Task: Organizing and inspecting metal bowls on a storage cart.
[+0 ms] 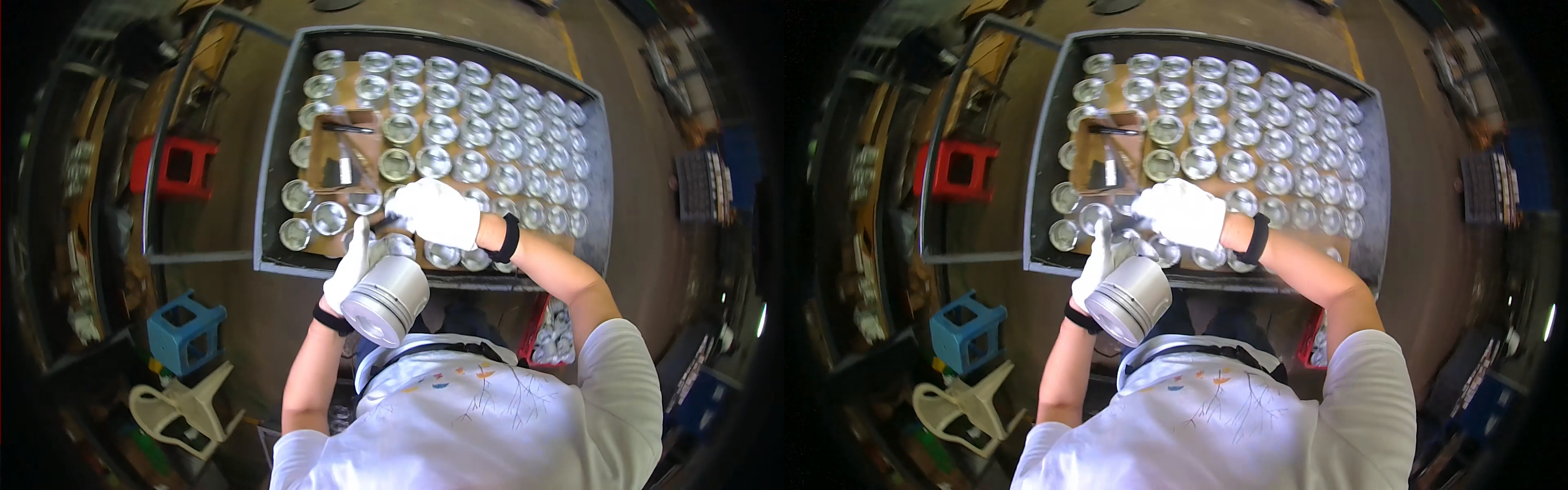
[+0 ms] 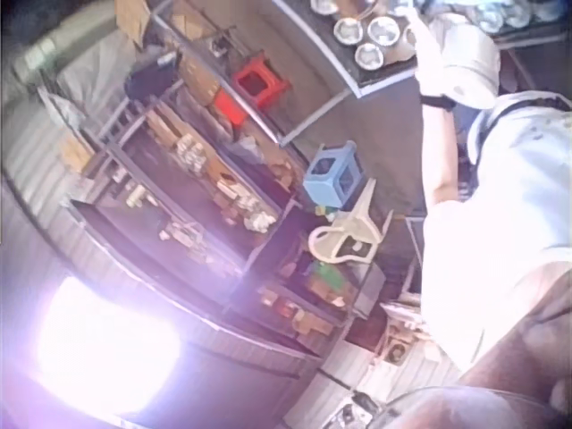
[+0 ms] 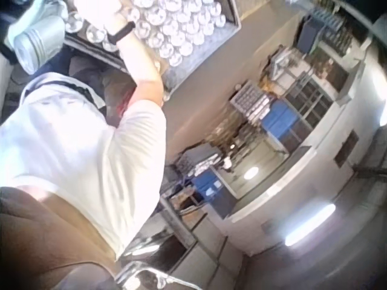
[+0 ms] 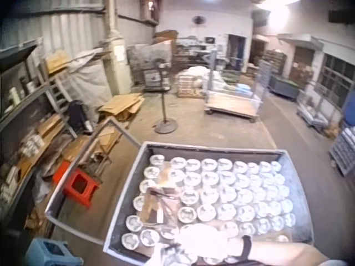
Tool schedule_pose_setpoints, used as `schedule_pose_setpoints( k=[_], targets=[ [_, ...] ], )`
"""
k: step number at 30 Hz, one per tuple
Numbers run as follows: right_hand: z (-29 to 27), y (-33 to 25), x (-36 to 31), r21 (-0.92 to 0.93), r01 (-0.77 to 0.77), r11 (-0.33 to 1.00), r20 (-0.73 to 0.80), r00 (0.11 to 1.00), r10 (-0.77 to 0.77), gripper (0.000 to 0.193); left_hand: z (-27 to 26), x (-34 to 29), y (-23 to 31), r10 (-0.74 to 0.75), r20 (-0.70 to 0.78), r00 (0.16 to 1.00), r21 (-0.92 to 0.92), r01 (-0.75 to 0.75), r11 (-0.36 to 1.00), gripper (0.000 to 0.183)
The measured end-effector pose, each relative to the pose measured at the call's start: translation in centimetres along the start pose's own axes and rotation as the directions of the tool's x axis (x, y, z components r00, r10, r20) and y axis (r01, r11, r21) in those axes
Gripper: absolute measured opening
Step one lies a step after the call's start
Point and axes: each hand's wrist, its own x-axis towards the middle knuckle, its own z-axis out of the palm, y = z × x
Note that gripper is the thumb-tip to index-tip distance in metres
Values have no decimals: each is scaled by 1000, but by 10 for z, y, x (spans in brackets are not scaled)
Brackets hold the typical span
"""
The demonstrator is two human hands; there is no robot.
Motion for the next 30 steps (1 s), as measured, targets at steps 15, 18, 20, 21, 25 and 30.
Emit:
schedule_pose_setpoints(
  k=[15, 18, 20, 21, 25, 30],
  targets=[
    [-194, -70, -316, -185, -325, 928, 275, 889, 366, 10, 168, 98, -183, -429, 239, 871, 652, 183, 735, 29],
    [-223, -40, -416, 685, -210, 697, -5, 956, 294, 18, 152, 121, -205, -291, 429, 855, 837, -255, 484, 31],
    [-257, -58, -462, 577, -793, 194, 181, 355, 917, 25, 154, 135, -225, -336, 225, 915, 548, 167, 820, 34],
    [-267, -67, -475, 485, -838, 250, 68, 321, 945, 27, 166, 152, -236, -413, 16, 911, 499, 351, 792, 42],
    [-262, -122, -499, -92, -808, 582, -242, 586, 774, 24, 194, 196, -279, -436, 324, 840, 141, 412, 900, 52],
    [-239, -157, -496, -525, -740, 421, -381, 646, 662, 23, 176, 269, -322, -317, 482, 817, 34, 344, 938, 40]
  ],
)
